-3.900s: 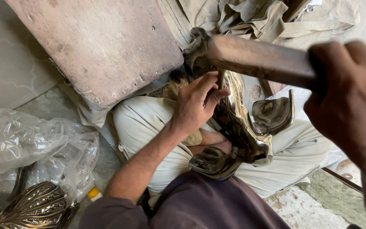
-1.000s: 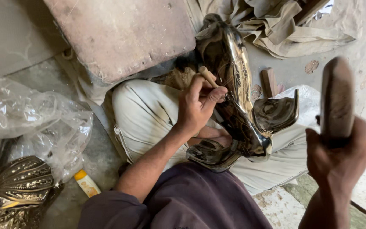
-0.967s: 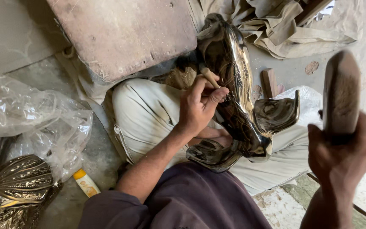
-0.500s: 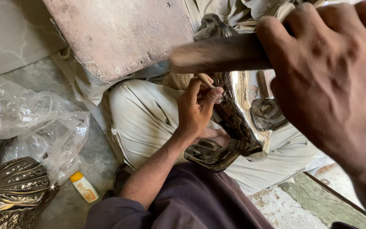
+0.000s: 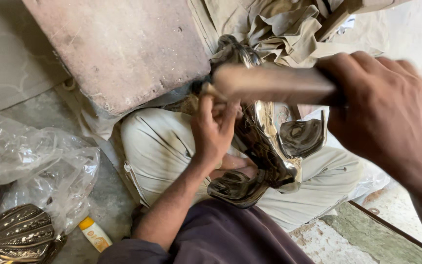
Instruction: The person uses a hammer and chisel to engrave intricate patterns onto a polished metal object. They hold the object steady with one hand while striking the chisel with the other to create detailed designs.
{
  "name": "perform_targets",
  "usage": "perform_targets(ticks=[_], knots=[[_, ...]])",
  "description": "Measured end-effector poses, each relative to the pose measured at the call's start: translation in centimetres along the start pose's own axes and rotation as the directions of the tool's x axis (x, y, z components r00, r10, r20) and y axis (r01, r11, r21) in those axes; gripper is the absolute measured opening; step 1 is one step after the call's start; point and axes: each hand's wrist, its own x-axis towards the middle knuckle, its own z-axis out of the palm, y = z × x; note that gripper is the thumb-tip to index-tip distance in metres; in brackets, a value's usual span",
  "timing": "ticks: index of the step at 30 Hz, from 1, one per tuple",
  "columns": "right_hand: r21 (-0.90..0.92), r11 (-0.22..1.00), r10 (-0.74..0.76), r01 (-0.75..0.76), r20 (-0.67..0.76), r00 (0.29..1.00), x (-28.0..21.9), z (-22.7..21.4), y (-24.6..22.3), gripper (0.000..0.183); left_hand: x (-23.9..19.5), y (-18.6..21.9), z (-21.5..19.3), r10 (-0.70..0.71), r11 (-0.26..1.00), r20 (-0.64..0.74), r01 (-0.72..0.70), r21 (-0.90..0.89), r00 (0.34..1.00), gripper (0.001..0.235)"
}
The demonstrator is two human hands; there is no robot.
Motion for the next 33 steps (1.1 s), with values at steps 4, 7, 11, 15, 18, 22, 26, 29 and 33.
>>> perform_targets(ticks=[4,7,11,15,18,22,26,29,33], knots=[[0.084,0.969,0.228,-0.231,0.040,0.973,-1.2,5.8,3.3,0.025,3.8,0.7,1.0,0.045,0.999,0.145,-0.049,0.022,0.988,0.031],[-0.104,0.981,0.170,-0.164,0.056,0.984,-2.0,9.5,5.0,0.018,5.3,1.6,1.8,0.069,0.968,0.285,-0.134,0.214,0.956,0.035],[-0.169,0.977,0.133,-0.130,0.006,0.991,-2.5,11.5,6.0,0.011,6.0,2.5,2.2,0.119,0.916,0.355,-0.240,0.321,0.927,0.034],[-0.182,0.969,0.179,-0.166,0.058,0.982,-1.5,9.9,7.3,0.009,6.9,3.0,2.3,0.052,0.900,0.420,-0.225,0.374,0.906,0.037],[0.460,0.868,0.235,-0.186,-0.051,0.971,-0.9,7.4,8.0,0.027,7.2,3.0,2.5,-0.019,0.886,0.448,-0.193,0.422,0.894,0.039],[0.023,0.997,0.081,-0.080,-0.037,0.996,0.2,3.8,7.3,0.034,7.0,3.1,2.7,0.120,0.875,0.441,-0.305,0.376,0.889,0.040],[0.147,0.979,0.144,-0.144,0.015,0.990,2.2,2.3,5.7,0.031,6.3,3.3,2.5,0.095,0.876,0.392,-0.264,0.404,0.915,0.038],[-0.014,0.993,0.114,-0.113,0.122,0.986,3.0,1.6,5.1,0.026,5.7,3.4,2.6,-0.008,0.898,0.347,-0.146,0.416,0.938,0.031],[-0.018,1.000,-0.012,0.011,-0.046,0.999,3.0,0.5,5.0,0.037,4.8,3.5,2.4,0.091,0.909,0.255,-0.185,0.375,0.963,0.030]])
